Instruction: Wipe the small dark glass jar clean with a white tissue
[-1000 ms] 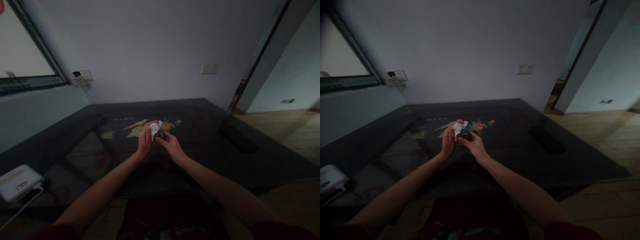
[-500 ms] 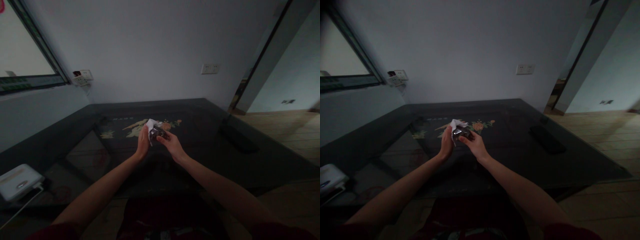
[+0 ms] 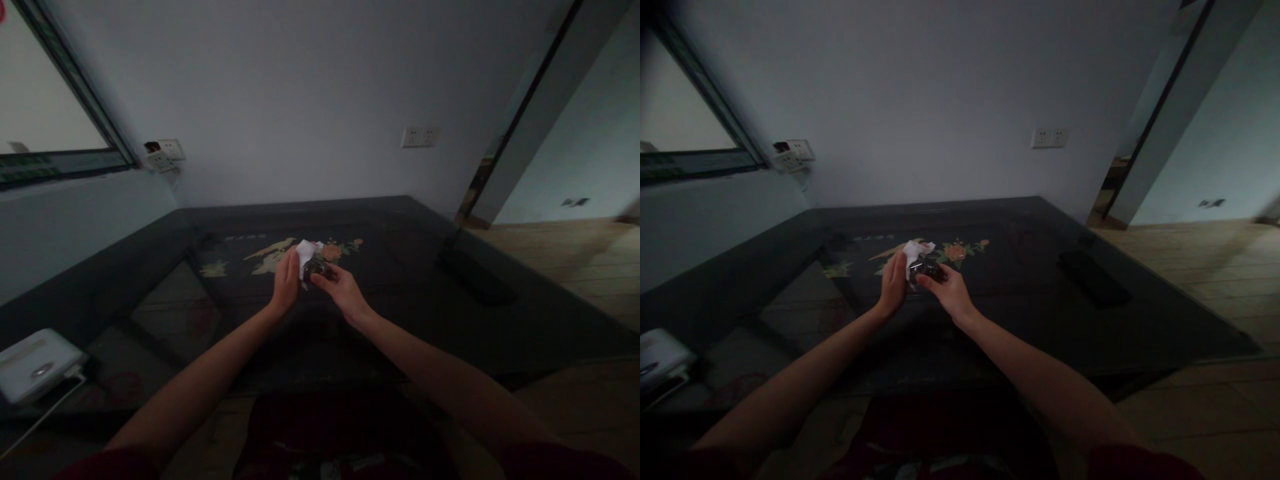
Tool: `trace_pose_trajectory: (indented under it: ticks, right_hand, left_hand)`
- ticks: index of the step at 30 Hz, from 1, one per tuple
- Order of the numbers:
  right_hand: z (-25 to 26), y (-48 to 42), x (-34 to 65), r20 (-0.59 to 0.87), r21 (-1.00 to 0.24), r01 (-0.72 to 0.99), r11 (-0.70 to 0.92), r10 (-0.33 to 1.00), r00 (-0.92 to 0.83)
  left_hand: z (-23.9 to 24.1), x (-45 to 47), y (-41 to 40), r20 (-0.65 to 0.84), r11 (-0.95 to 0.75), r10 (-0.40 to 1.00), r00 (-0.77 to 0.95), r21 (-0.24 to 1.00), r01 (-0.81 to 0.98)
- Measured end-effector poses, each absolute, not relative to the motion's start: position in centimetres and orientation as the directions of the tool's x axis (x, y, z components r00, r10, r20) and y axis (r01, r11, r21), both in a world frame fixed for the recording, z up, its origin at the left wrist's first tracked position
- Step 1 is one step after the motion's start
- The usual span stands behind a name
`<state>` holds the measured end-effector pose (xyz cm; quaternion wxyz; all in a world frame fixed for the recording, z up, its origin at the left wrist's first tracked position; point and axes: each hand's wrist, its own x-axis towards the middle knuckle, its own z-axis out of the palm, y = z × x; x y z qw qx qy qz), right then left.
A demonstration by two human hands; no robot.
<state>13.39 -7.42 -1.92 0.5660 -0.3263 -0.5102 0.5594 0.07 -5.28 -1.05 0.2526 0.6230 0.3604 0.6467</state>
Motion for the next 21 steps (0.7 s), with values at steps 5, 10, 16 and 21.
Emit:
trace_pose_trajectory:
  ticks: [5, 10, 16, 21]
  right_hand:
    - [-1.6, -7.5, 13.4, 0.248, -0.933, -0.304, 0.192, 0.956, -0.158]
    - [-1.3, -7.6, 13.4, 0.276, -0.926, -0.315, 0.207, 0.942, -0.19]
    - [-1.3, -7.6, 13.5, 0.266, -0.923, -0.325, 0.207, 0.952, -0.149]
    - [-1.7, -7.3, 13.4, 0.282, -0.925, -0.294, 0.24, 0.953, -0.111]
  left_hand:
    - [-1.1, 0.3, -4.0, 0.299, -0.322, 0.945, -0.135, 0.924, -0.205]
    - [-1.3, 0.3, -3.8, 0.282, -0.327, 0.935, -0.214, 0.919, -0.219]
    - [-1.0, 0.6, -6.1, 0.629, -0.629, 0.76, -0.166, 0.775, 0.061]
    - [-1.1, 0.3, -6.1, 0.921, -0.874, 0.352, 0.165, 0.26, 0.41]
